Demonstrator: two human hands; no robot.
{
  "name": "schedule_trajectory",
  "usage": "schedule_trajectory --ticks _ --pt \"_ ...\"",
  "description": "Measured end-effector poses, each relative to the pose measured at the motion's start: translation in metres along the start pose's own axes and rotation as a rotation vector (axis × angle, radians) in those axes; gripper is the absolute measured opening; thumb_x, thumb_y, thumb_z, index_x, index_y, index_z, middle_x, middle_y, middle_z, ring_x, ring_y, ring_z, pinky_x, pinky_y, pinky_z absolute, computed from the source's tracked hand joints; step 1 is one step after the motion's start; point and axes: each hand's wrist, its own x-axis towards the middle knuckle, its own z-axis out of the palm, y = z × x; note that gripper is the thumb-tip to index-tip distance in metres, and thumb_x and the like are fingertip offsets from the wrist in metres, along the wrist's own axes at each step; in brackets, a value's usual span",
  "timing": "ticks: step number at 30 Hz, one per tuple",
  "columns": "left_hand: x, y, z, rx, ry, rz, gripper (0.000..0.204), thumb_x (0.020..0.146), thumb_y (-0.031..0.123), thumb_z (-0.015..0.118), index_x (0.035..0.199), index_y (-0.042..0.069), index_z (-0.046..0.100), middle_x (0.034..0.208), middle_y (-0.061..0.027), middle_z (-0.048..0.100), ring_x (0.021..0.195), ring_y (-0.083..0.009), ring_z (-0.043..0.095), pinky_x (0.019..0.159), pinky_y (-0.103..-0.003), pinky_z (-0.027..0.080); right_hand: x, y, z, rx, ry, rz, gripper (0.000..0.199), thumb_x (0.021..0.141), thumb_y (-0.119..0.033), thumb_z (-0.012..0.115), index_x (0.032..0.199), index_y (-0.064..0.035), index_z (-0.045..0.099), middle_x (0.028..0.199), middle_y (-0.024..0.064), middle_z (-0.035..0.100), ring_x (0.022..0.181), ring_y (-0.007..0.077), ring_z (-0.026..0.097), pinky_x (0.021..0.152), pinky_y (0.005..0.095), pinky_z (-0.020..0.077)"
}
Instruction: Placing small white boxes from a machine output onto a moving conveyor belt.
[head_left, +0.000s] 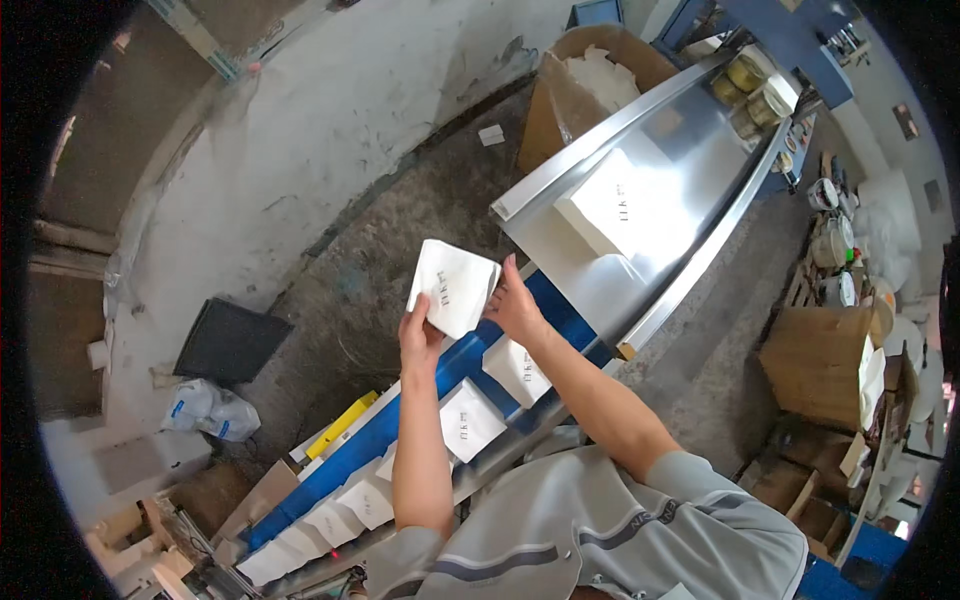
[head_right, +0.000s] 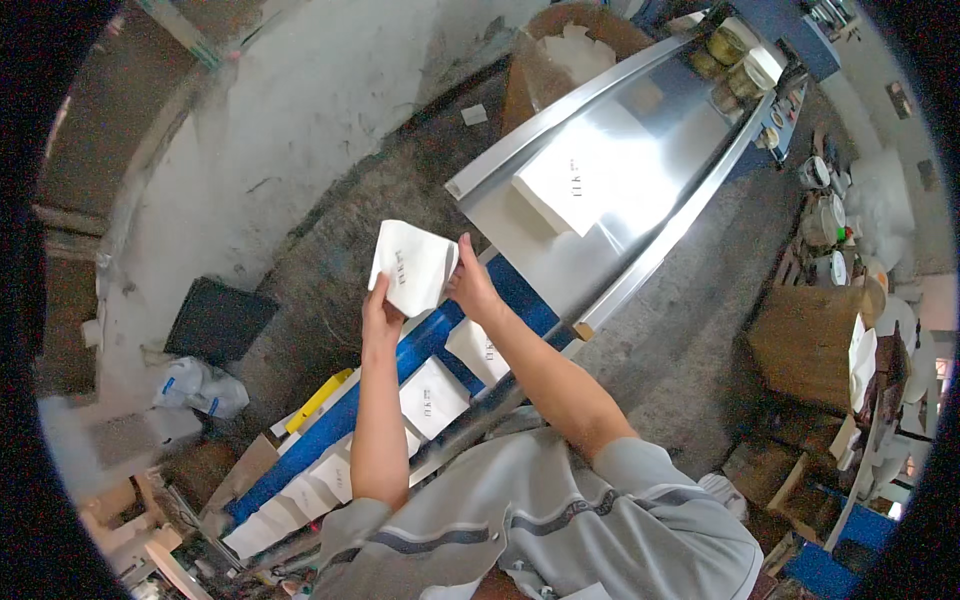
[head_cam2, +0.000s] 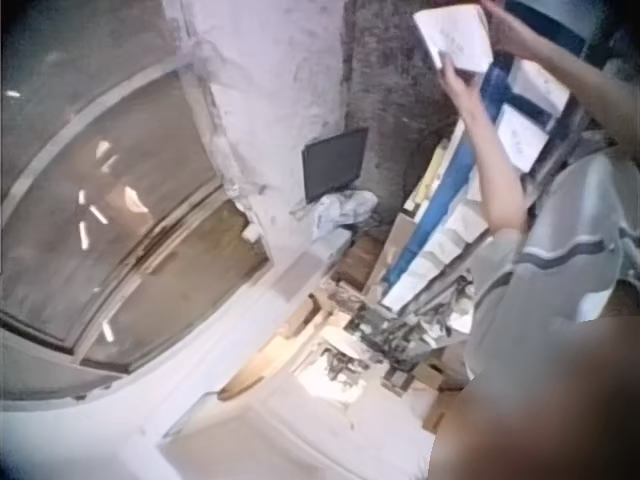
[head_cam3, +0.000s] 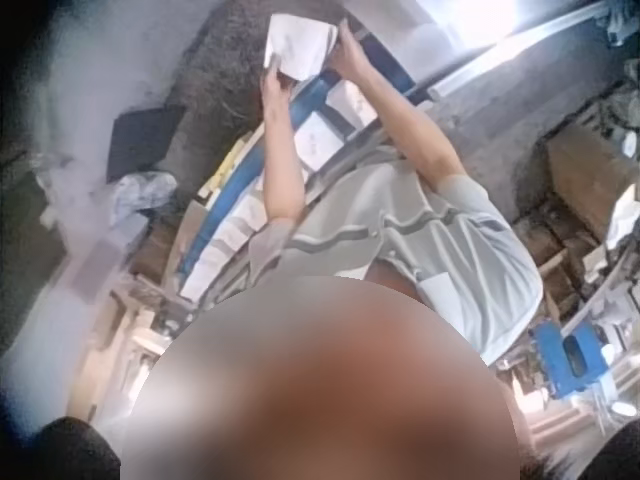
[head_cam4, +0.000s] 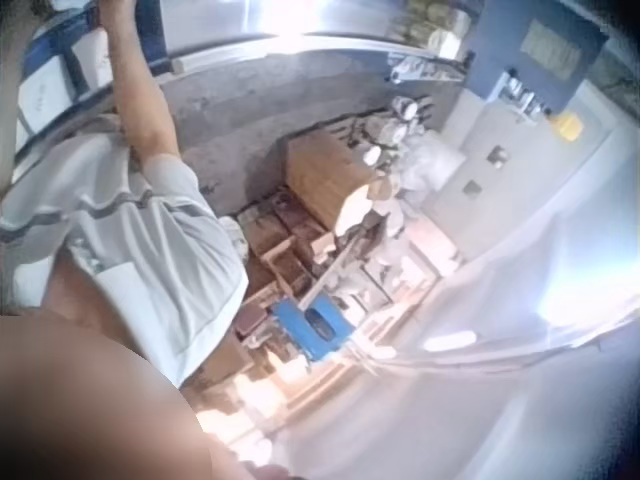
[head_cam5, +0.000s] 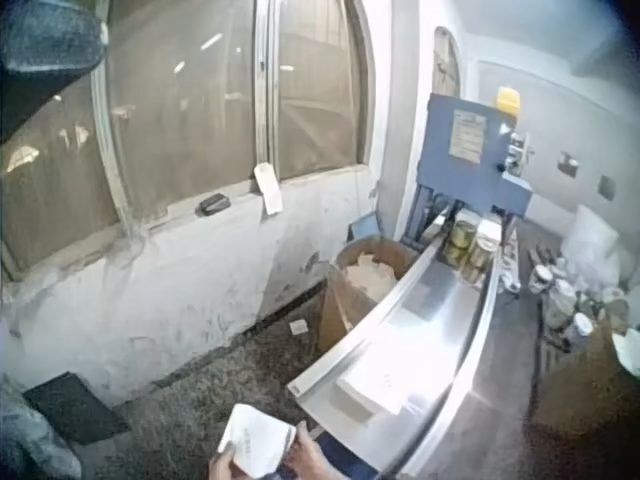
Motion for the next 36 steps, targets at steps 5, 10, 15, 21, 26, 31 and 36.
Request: schedule_trajectory --ticks 5,10,15,21,26,31,36 --pt "0.04 -0.027 0.011 0.006 -0.052 -0.087 0.04 0.092 0.021 0.067 0.125 0.001 0.057 0.116 -0.0099 0.066 0.104 -0.0218 0.066 0.083 -0.037 0.056 0.013 0.005 -0.045 0.069 0.129 -0.116 0.071 0.091 -0.067 0.048 0.138 -0.0135 0.045 0.133 0.01 0.053 0.122 0.0238 0.05 0.105 0.0444 0.0361" --pt "0.077 -0.065 0.033 -0.245 -0.063 -0.317 0.041 0.094 0.029 0.064 0.126 0.005 0.057 0.117 -0.0091 0.066 0.104 -0.0237 0.066 0.083 -0.037 0.057 0.017 0.012 -0.068 -0.112 0.339 -0.341 0.068 0.085 -0.059 0.065 0.136 -0.0176 0.047 0.122 0.0036 0.057 0.114 0.0215 0.052 0.097 0.0426 0.0408" --pt "0.097 -0.099 0.032 -0.306 -0.195 -0.349 0.041 0.095 0.026 0.063 0.127 0.003 0.055 0.121 -0.0129 0.063 0.111 -0.0263 0.062 0.091 -0.043 0.055 0.016 0.001 -0.119 0.246 0.302 -0.095 0.061 0.092 -0.054 0.055 0.139 -0.0173 0.041 0.131 0.0036 0.054 0.122 0.0212 0.05 0.099 0.0447 0.0404" --pt "0.103 -0.094 0.021 0.125 -0.067 -0.315 0.031 0.09 0.024 0.069 0.111 0.003 0.06 0.109 -0.0103 0.067 0.099 -0.0217 0.067 0.076 -0.037 0.059 0.04 0.019 -0.155 0.288 0.184 -0.311 0.055 0.09 -0.049 0.059 0.132 -0.0151 0.049 0.127 0.0086 0.057 0.119 0.0277 0.052 0.099 0.0493 0.0434" --pt "0.105 -0.103 0.06 0.162 -0.033 -0.253 0.029 0.087 0.022 0.074 0.106 0.005 0.061 0.099 -0.0063 0.068 0.087 -0.0171 0.068 0.07 -0.031 0.058 0.04 0.005 -0.192 -0.903 0.381 -0.703 0.054 0.089 -0.042 0.063 0.133 -0.0143 0.049 0.135 0.0119 0.052 0.124 0.0309 0.049 0.098 0.0513 0.0468" --pt "0.092 -0.092 0.079 0.265 -0.074 -0.074 0.034 0.087 0.022 0.075 0.112 0.003 0.062 0.102 -0.0076 0.068 0.089 -0.0157 0.067 0.073 -0.03 0.056 0.036 -0.005 -0.17 0.262 0.045 -0.313 0.056 0.091 -0.045 0.057 0.138 -0.0166 0.044 0.137 0.0122 0.049 0.126 0.034 0.047 0.102 0.0536 0.0433" --pt "0.104 -0.094 0.069 0.025 -0.085 -0.271 0.033 0.089 0.023 0.072 0.113 0.002 0.061 0.104 -0.0088 0.068 0.093 -0.0203 0.068 0.076 -0.033 0.059 0.034 -0.012 -0.139 0.343 0.171 -0.307 0.056 0.089 -0.044 0.06 0.134 -0.0129 0.05 0.132 0.0091 0.054 0.123 0.0296 0.05 0.104 0.0498 0.0404"
